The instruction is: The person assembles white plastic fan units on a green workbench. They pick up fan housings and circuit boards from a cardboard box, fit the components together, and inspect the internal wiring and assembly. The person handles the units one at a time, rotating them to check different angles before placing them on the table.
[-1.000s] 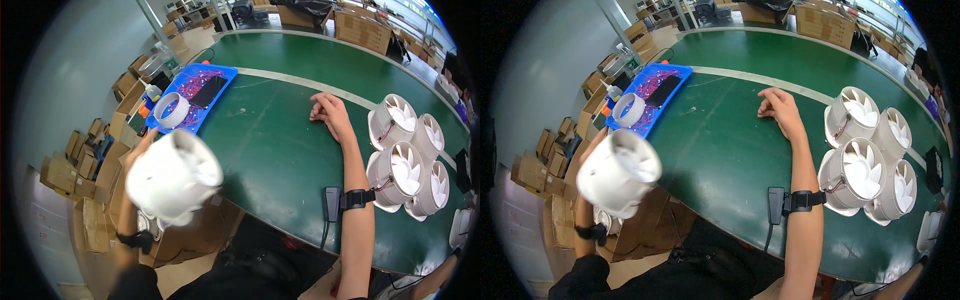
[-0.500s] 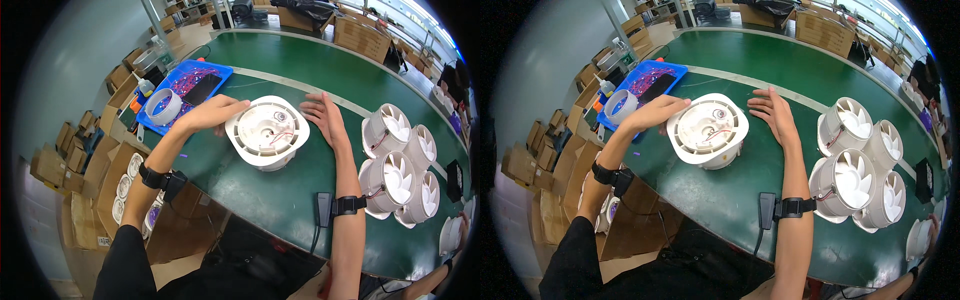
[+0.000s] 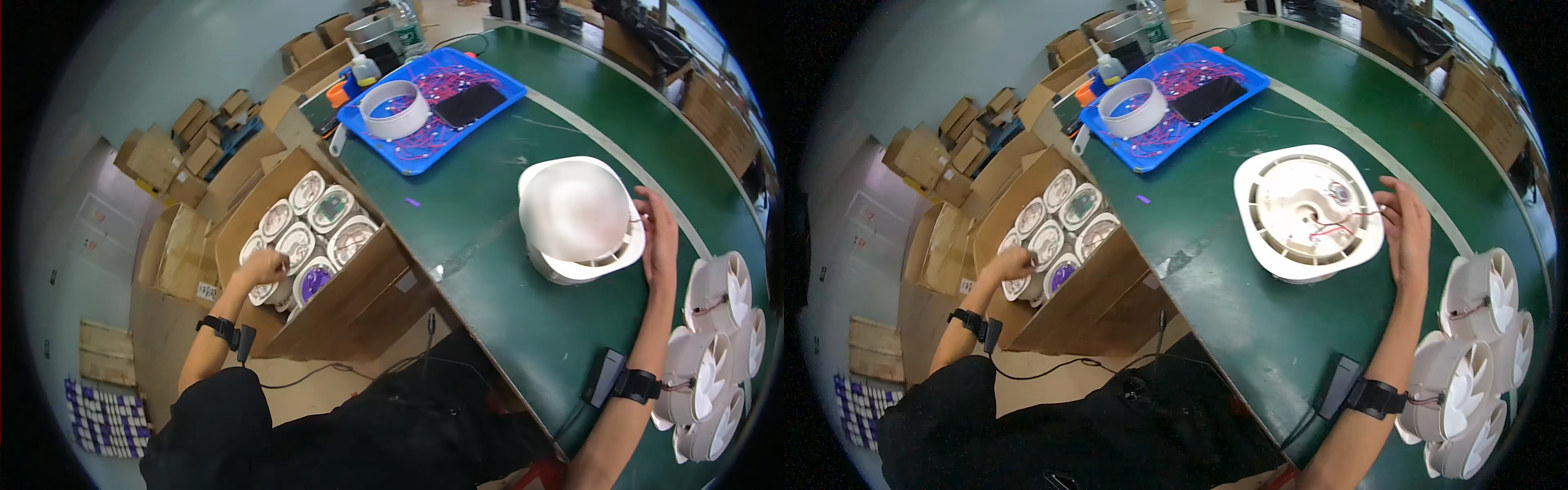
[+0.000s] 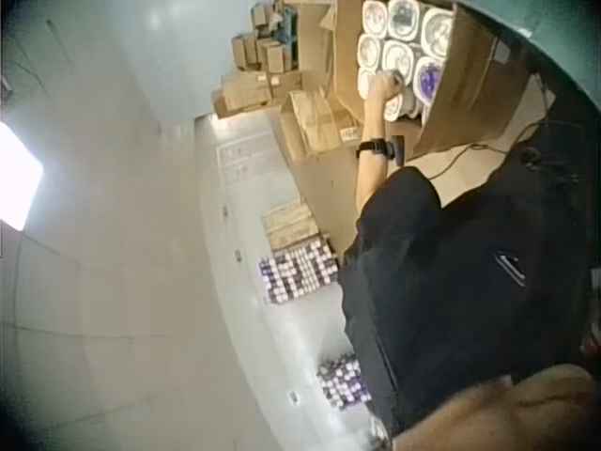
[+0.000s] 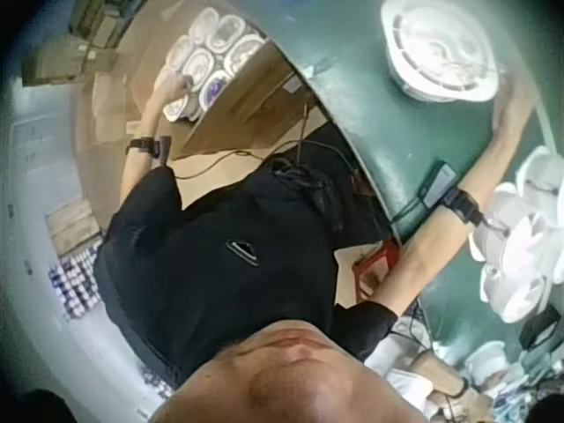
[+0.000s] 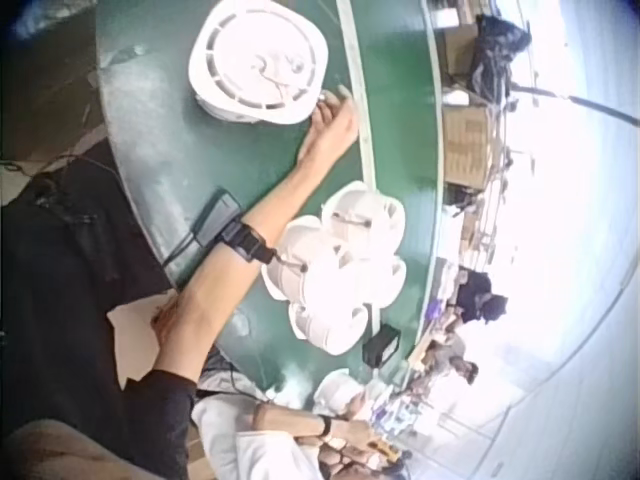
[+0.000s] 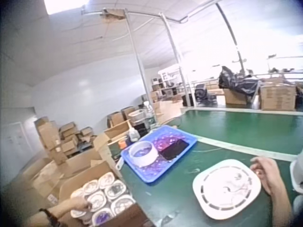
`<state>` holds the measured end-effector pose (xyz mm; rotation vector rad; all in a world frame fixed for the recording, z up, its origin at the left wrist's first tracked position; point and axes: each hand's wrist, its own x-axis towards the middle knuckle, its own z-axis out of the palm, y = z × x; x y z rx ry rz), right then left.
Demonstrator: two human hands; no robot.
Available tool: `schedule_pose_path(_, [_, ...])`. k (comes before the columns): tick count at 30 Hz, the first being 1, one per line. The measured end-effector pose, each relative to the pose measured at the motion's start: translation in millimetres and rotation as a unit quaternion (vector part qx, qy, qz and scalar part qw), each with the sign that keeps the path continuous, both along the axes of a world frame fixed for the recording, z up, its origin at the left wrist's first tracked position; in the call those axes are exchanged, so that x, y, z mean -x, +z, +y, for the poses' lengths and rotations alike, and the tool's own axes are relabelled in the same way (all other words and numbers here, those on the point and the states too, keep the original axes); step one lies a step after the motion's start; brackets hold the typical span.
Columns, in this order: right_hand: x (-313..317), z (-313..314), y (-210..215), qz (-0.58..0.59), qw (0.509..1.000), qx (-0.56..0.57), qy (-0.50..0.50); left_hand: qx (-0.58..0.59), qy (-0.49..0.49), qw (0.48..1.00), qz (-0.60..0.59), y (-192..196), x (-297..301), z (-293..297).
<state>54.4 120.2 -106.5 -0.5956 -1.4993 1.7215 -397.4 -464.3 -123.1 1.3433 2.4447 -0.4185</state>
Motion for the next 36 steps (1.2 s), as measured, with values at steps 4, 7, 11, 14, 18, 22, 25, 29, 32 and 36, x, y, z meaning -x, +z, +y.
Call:
schedule_pose_path(4, [-4.3, 3.6, -1.7, -0.011, 1.0, 0.001, -0.025, -0.082, -0.062, 0.995, -0.02, -60.5, -43.4, -41.1])
schedule_pose_path(7, [-4.9, 3.4, 1.2, -0.021, 0.999, -0.007, -0.03, -0.11, -0.066, 0.989, 0.067, -86.5, -58.0, -47.1])
schedule_pose_path(11, [-6.8, 13.2, -7.3, -0.022, 0.999, -0.008, -0.041, -0.126, -0.11, 0.973, 0.159, -106.7, -70.2, -36.7])
schedule_pose_path(14, [-1.8, 8.4, -5.2, -0.027, 0.998, -0.004, -0.055, -0.139, -0.158, 0.966, 0.152, -89.3, -75.4, -25.2])
schedule_pose_path(18, [-2.7, 9.1, -4.8, -0.025, 0.998, -0.004, -0.05, -0.138, -0.164, 0.975, 0.062, -63.5, -69.5, -5.9])
schedule_pose_path(22, [-6.4, 12.5, -7.8, -0.02, 0.998, -0.011, -0.054, -0.149, -0.075, 0.983, -0.072, -29.3, -53.0, 8.9])
schedule_pose_path(25, [-4.8, 9.8, -5.0, -0.027, 0.998, -0.024, -0.049, -0.141, 0.132, 0.959, -0.208, -36.8, -28.1, -7.0])
schedule_pose_path(29, [-5.2, 9.4, -9.8, -0.024, 0.998, -0.044, -0.041, -0.354, 0.436, 0.755, -0.339, -73.7, -14.9, -58.5])
schedule_pose_path(32, [2.1, 0.8, -3.5, -0.022, 0.999, -0.02, -0.021, -0.532, 0.433, 0.663, -0.302, -68.7, 0.5, -76.6])
schedule_pose_path(36, [-9.6, -3.9, 7.0, -0.03, 0.999, -0.017, -0.031, -0.627, 0.336, 0.604, -0.359, 40.8, -31.5, 34.5])
